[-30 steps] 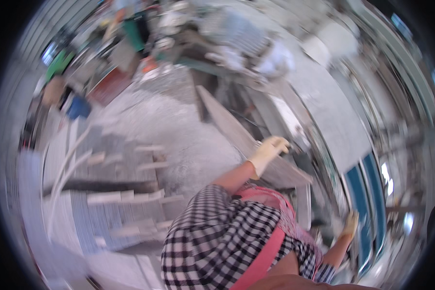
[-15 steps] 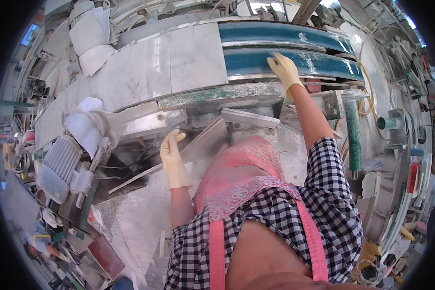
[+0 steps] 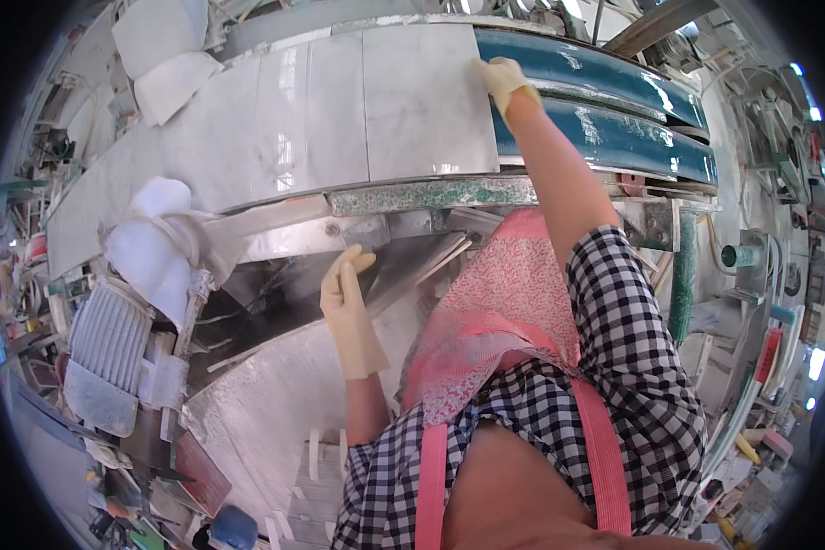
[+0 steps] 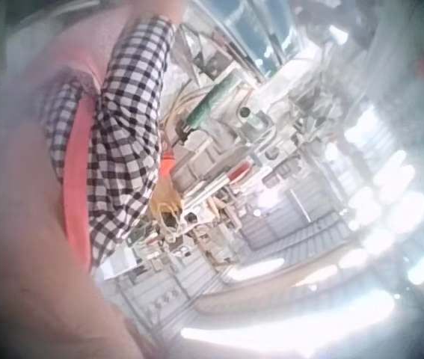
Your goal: The person repeatedly picks up rectangular tiles, places them on a grinding machine, and rubs the surface with a tool. After each tile, they stack it on a growing pile nearby. The process is repeated for multiple tiles throughout the clip.
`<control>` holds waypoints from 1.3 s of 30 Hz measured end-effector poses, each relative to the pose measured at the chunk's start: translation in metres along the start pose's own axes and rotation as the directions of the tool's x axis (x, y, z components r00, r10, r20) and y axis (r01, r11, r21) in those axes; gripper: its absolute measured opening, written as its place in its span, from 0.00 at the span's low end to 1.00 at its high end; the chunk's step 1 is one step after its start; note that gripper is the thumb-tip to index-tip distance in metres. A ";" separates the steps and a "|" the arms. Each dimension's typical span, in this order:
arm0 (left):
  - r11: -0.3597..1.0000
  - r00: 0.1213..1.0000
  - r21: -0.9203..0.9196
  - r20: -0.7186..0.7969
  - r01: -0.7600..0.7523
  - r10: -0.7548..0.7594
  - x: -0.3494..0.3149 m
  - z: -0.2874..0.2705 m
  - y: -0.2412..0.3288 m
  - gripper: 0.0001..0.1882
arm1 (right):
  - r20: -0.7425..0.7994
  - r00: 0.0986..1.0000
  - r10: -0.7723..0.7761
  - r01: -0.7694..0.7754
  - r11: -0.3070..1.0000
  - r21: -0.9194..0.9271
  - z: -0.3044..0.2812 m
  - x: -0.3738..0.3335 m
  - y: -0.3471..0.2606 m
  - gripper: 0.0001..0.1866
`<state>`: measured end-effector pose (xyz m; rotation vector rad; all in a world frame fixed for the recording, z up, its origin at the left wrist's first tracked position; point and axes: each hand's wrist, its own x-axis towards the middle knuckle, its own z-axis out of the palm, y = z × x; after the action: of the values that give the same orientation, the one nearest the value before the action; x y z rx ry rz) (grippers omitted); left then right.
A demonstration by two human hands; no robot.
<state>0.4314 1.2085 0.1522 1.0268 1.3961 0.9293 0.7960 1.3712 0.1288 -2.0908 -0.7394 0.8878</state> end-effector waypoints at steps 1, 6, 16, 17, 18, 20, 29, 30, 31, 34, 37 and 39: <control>1.000 1.000 -0.021 0.024 0.003 -0.002 0.007 0.002 0.003 0.16 | 0.010 0.998 0.069 -0.069 0.993 0.092 -0.002 0.000 0.003 0.36; 0.996 0.984 -0.034 0.161 -0.076 0.081 0.035 0.021 0.031 0.15 | 0.004 1.000 0.001 0.000 0.965 -0.263 -0.003 0.006 0.010 0.33; 0.999 0.991 0.004 0.121 -0.052 0.051 0.042 0.017 0.066 0.17 | -0.060 0.996 0.060 -0.048 0.981 0.187 -0.002 -0.014 0.004 0.23; 0.998 0.990 0.024 0.129 -0.056 0.052 0.044 0.011 0.065 0.17 | -0.059 0.994 0.090 -0.071 0.960 0.271 -0.004 -0.017 0.004 0.23; 0.995 0.985 -0.022 0.144 -0.096 0.099 0.047 0.006 0.064 0.17 | -0.028 0.999 0.031 -0.021 0.953 0.303 -0.007 -0.020 0.002 0.25; 0.995 0.982 -0.008 0.158 -0.102 0.102 0.055 -0.001 0.062 0.17 | 0.071 0.997 0.006 -0.032 0.931 0.363 -0.008 -0.029 -0.005 0.30; 0.479 0.772 0.608 0.455 -0.633 0.443 0.211 0.114 0.044 0.32 | 0.055 0.980 -0.190 0.196 0.973 -0.124 0.035 -0.081 -0.022 0.30; 0.372 0.762 0.670 0.502 -0.642 0.409 0.223 0.133 0.043 0.37 | 0.034 0.989 -0.143 0.147 0.974 -0.175 0.028 -0.080 -0.018 0.26; 0.329 0.776 0.717 0.472 -0.614 0.420 0.229 0.149 0.041 0.41 | 0.064 0.986 -0.154 0.164 0.967 -0.197 0.021 -0.076 -0.016 0.23; 0.253 0.874 0.854 0.373 -0.454 0.310 0.231 0.195 0.042 0.50 | 0.068 0.959 -0.274 0.273 0.836 -0.475 -0.003 -0.064 -0.009 0.20; 0.239 0.915 0.894 0.323 -0.379 0.242 0.227 0.217 0.052 0.54 | 0.094 0.960 -0.263 0.274 0.824 -0.496 -0.017 -0.063 0.000 0.22; 0.252 0.950 0.916 0.299 -0.313 0.092 0.230 0.222 0.064 0.56 | 0.087 0.943 -0.321 0.329 0.868 -0.372 -0.020 -0.066 0.005 0.22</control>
<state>0.6564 1.4429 0.1240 2.2192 1.6741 -0.0370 0.7731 1.3124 0.1580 -2.1916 -1.3229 0.6131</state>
